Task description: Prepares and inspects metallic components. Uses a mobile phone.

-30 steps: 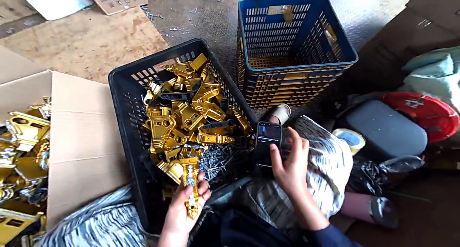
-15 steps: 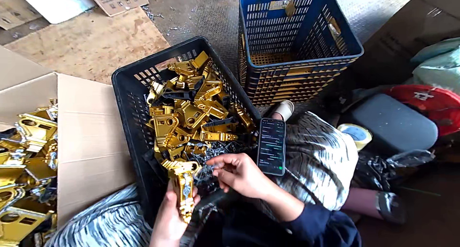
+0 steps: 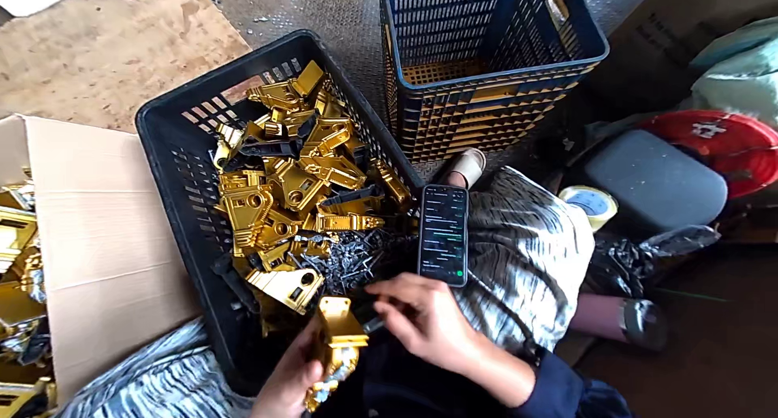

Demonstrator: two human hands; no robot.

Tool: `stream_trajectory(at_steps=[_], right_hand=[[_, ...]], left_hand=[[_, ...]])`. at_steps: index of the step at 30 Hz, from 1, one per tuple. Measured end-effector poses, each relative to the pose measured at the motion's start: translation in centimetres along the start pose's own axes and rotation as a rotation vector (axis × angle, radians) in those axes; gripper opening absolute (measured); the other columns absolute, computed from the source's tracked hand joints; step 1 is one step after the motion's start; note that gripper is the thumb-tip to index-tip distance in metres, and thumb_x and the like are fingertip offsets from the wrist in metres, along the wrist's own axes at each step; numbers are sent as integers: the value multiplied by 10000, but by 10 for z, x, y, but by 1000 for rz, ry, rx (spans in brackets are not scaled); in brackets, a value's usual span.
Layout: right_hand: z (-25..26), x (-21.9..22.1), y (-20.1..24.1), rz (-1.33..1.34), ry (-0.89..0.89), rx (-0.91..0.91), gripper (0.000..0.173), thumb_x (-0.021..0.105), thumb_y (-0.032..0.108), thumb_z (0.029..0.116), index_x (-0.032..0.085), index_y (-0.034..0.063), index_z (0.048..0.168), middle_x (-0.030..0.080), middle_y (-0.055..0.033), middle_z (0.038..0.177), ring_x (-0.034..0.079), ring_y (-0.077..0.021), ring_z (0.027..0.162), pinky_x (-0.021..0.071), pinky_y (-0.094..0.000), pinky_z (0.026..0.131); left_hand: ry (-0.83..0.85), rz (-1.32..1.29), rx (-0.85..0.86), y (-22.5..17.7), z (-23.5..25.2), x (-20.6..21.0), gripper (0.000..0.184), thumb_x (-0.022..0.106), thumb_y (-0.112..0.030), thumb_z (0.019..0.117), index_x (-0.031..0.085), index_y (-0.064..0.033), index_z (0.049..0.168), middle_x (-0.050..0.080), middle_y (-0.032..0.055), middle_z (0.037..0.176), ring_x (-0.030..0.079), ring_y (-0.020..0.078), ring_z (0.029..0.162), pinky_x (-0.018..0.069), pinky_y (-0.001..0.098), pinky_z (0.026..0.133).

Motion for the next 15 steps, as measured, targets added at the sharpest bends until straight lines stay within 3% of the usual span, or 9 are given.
stream_trajectory(at_steps=[2,5,7,9,15], right_hand=[[-9,-34,-10,-226,-93,-14,303,532,244,1011,768,119,1153,737,-60,1086,690,-143,972,585,-334,835],[-26,-79,-42,-511,-148,-74,374,446,356,1025,800,275,1112,671,-83,1275,542,-297,1218,419,-521,995],[-39,-94,-58,-574,-133,-126,392,423,372,1021,808,314,1071,633,-115,1353,454,-352,1340,324,-562,1096],[-46,-95,-62,-591,-131,-172,394,421,377,1015,810,321,1050,624,-117,1365,428,-351,1363,284,-556,1129],[-39,-76,-59,-671,-93,-221,378,419,417,1021,780,399,1132,595,-102,1425,453,-374,1351,307,-596,1099]], left_hand=[[-67,-219,56,2,5,-5,517,737,-489,889,648,-163,1280,681,39,1049,664,145,857,566,304,778],[-208,-549,126,1,14,-21,491,775,-455,843,725,-73,1149,706,75,1039,696,176,864,588,317,785],[-285,-684,151,2,21,-34,502,758,-468,852,707,-45,1118,700,99,1001,706,204,849,602,345,782],[-333,-751,158,2,28,-41,510,710,-494,887,697,-28,1094,699,115,967,711,231,848,603,384,805],[-366,-733,124,3,31,-44,507,663,-501,924,688,-22,1086,696,128,961,715,256,867,601,419,832]])
Point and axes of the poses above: each hand's wrist, its own z-axis towards the middle knuckle, its own x-axis out of the palm, y = z × x, the point moved 6 cm from there along z, towards the middle knuckle
